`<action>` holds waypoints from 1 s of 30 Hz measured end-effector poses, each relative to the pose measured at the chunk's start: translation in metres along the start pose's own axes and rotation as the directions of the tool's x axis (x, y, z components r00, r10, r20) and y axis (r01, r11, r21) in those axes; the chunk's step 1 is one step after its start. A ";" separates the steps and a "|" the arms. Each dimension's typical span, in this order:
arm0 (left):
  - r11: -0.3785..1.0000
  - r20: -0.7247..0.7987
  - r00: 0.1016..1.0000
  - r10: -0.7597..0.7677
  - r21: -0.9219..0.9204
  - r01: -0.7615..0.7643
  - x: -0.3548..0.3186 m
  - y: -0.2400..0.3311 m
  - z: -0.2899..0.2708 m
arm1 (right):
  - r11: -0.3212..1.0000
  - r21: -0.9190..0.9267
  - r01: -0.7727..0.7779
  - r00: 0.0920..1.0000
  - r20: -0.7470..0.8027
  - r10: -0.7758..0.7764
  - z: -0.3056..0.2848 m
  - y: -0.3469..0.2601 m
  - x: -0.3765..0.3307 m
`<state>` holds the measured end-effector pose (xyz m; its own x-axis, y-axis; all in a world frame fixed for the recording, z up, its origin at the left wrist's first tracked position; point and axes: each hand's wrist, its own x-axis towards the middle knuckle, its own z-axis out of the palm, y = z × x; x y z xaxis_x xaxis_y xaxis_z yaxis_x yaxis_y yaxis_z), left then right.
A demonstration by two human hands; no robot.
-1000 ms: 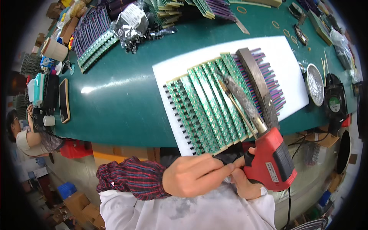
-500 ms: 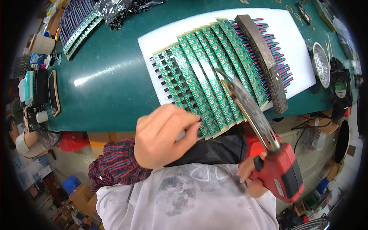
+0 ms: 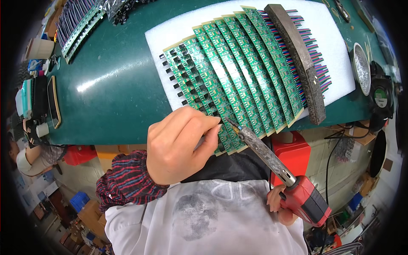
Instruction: The person repeatedly picks up electronic components by hand, positions them onto circuit boards, and solders them using a soldering iron.
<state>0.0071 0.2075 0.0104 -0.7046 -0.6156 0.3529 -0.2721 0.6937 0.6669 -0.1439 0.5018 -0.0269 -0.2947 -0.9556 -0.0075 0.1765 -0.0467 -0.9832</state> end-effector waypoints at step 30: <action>1.000 0.047 0.999 0.012 -0.013 -0.011 0.004 0.000 -0.007 | 0.983 0.167 0.078 0.981 -0.190 -0.046 0.002 0.012 -0.003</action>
<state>0.0092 0.2024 0.0164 -0.7379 -0.5891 0.3294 -0.2556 0.6956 0.6715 -0.1392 0.5041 -0.0388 -0.4755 -0.8797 0.0027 0.3077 -0.1692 -0.9363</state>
